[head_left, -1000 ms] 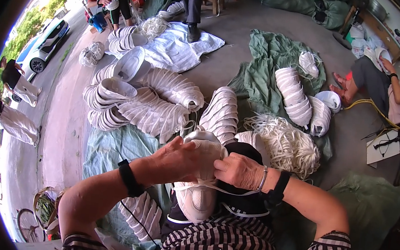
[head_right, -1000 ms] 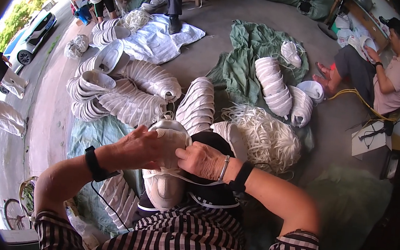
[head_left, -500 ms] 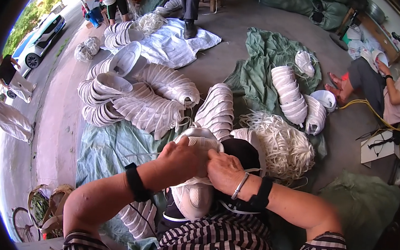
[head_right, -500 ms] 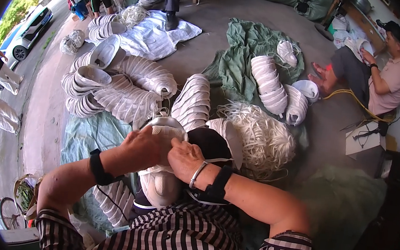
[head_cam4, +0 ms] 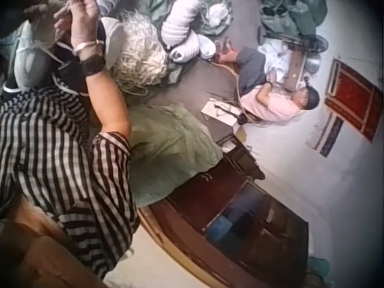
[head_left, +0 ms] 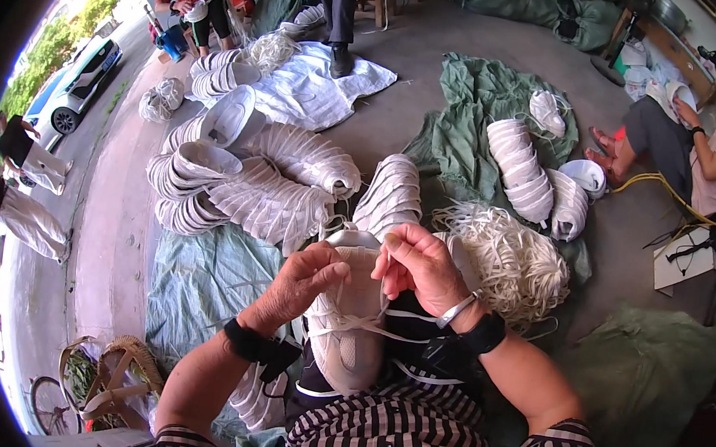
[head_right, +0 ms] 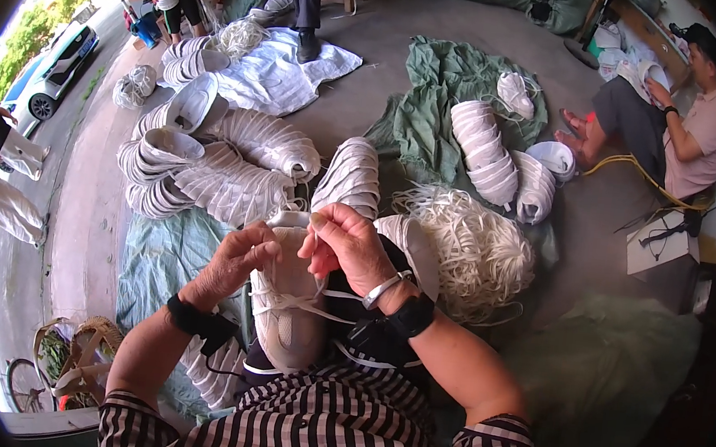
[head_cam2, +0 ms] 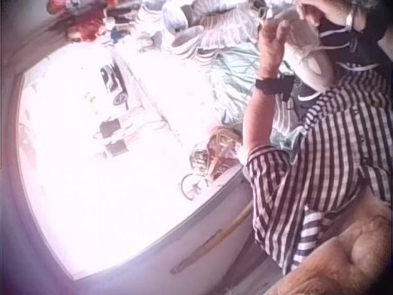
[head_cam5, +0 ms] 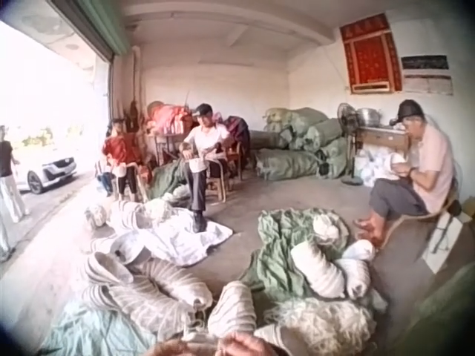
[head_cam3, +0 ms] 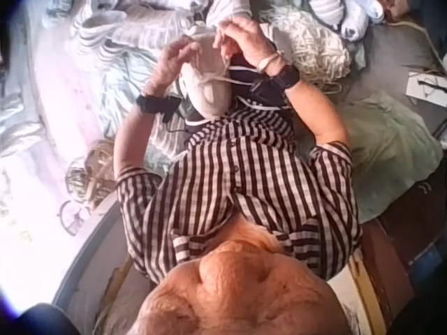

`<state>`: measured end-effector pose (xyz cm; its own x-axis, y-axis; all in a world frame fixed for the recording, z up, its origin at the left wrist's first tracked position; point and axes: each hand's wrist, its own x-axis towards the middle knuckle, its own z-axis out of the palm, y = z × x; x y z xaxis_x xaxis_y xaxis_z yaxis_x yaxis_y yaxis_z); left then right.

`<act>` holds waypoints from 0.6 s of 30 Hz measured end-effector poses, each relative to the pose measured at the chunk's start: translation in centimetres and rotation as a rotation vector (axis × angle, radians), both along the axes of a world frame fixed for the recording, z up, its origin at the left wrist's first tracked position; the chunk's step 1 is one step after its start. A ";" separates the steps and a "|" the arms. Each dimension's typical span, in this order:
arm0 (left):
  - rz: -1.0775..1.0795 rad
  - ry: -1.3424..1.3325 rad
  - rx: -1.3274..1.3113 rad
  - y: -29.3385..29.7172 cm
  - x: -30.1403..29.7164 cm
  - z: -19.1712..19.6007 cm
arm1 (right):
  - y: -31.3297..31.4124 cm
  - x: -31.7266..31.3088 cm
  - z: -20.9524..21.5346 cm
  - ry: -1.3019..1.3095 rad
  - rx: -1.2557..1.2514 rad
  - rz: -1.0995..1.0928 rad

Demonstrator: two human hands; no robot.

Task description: The recorder is threading laces into a white sneaker while sitting with other workers.

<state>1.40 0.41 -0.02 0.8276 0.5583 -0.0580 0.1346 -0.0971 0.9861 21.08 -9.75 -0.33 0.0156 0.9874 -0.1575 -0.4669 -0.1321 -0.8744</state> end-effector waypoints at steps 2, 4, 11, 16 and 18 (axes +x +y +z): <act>0.035 -0.047 -0.062 -0.4 -0.2 -0.4 | 0.1 -0.6 -0.1 -0.110 -0.056 0.151; 0.059 -0.128 -0.110 -0.8 0.1 -0.2 | -0.8 -3.1 -1.6 -0.170 0.055 0.308; 0.055 -0.051 -0.225 -0.7 0.1 1.5 | -0.7 -3.6 4.0 -0.110 0.072 0.176; -0.125 -0.143 -0.118 -3.1 0.9 4.7 | -2.0 -1.1 14.4 -0.123 0.513 0.142; -0.214 -0.211 -0.091 -4.2 1.7 6.0 | -2.0 -1.7 12.9 -0.110 0.497 0.149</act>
<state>3.14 -3.79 5.99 0.9249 0.3705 0.0858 -0.0877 -0.0116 0.9961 19.41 -11.73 12.60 -0.1409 0.9351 0.3251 -0.3766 0.2531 -0.8911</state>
